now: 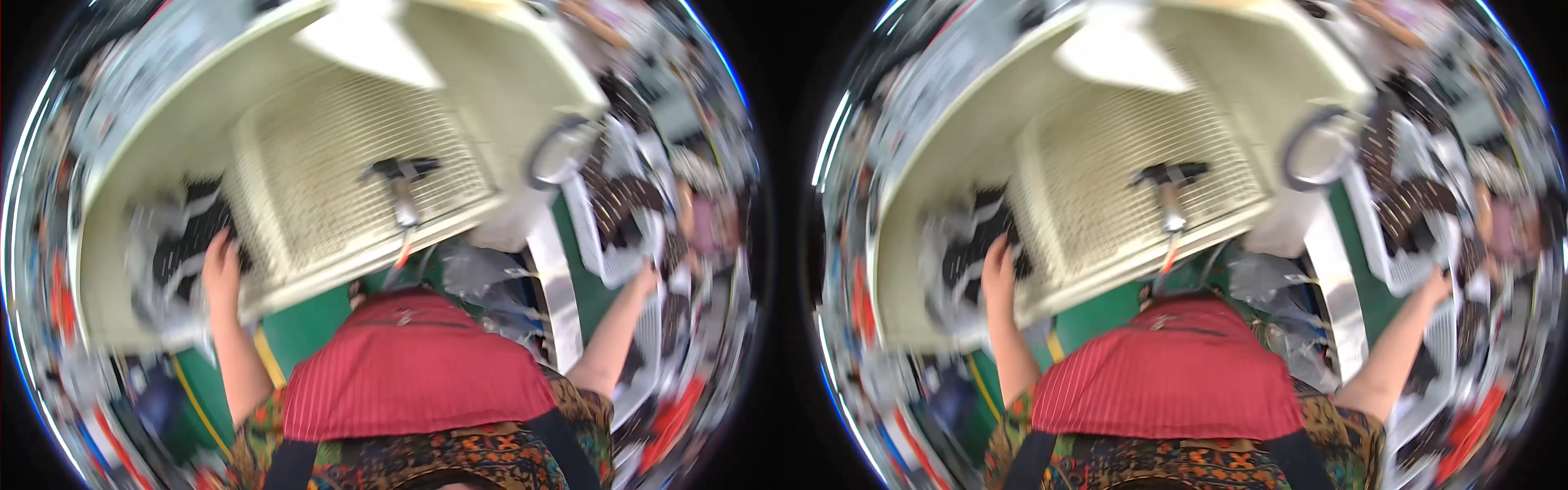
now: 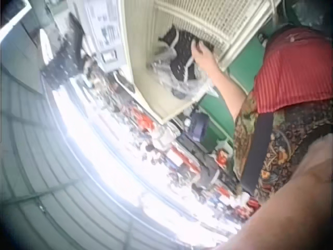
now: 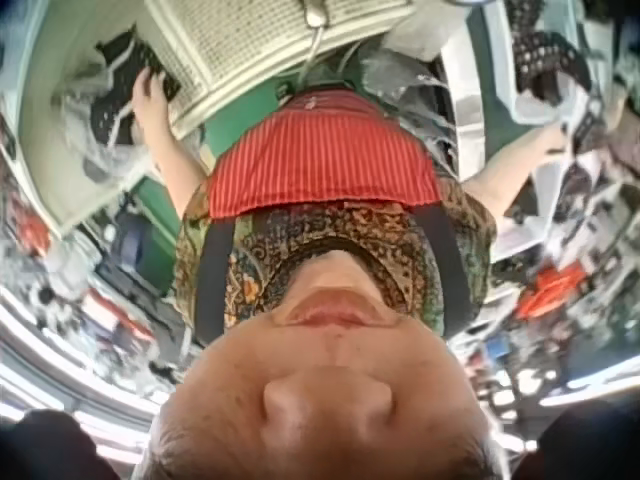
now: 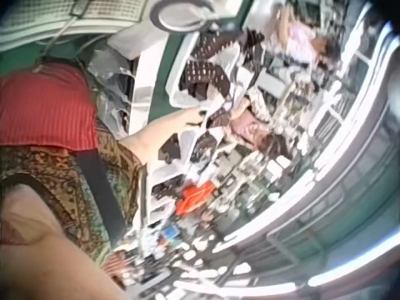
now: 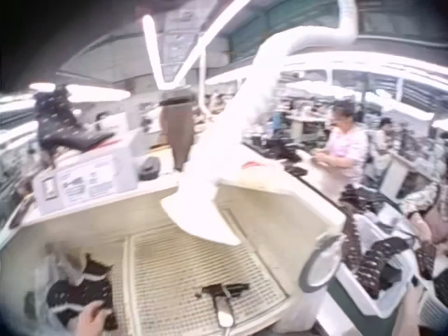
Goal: The person uses a hot glue gun to attach white strips to black studded shoe parts on a perforated workbench. They repeatedly pick up parts, apply glue, press the strips, and place the finished items into a white basket.
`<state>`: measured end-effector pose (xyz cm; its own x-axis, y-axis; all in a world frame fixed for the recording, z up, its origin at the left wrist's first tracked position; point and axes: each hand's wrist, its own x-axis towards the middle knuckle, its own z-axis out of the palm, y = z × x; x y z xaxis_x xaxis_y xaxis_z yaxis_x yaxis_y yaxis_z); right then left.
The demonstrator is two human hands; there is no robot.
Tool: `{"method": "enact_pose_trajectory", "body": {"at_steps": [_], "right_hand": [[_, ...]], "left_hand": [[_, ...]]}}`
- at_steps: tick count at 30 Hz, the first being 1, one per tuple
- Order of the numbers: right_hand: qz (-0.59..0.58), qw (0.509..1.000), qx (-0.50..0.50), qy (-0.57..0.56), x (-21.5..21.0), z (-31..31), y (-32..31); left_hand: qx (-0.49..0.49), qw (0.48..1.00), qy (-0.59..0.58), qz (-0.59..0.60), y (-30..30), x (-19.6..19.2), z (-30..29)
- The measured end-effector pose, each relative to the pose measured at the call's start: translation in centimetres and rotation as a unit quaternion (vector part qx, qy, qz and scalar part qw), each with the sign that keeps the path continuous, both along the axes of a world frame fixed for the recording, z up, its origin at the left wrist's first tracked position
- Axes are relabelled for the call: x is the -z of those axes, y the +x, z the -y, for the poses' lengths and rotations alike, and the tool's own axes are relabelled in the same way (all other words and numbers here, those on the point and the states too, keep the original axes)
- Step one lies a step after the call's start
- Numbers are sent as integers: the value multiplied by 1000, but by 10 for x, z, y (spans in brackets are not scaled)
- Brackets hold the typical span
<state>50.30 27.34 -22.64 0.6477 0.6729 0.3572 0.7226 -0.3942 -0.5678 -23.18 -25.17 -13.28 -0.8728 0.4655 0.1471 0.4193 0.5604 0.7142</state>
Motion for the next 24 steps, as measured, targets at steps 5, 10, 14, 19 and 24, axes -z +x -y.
{"method": "enact_pose_trajectory", "body": {"at_steps": [5,10,14,19,24], "right_hand": [[-280,954,-50,-98,10,92,-32],[-422,899,-92,-69,-26,113,-126],[-501,856,-126,-10,8,94,-147],[-566,802,-192,-20,-4,65,-212],[-595,787,-162,-25,-1,14,-272]], "left_hand": [[49,998,-21,45,-23,30,-6],[41,995,-77,46,-6,10,-25],[50,995,-77,31,-8,22,-24],[68,993,-73,64,4,24,-36],[73,996,-32,42,23,15,-47]]}}
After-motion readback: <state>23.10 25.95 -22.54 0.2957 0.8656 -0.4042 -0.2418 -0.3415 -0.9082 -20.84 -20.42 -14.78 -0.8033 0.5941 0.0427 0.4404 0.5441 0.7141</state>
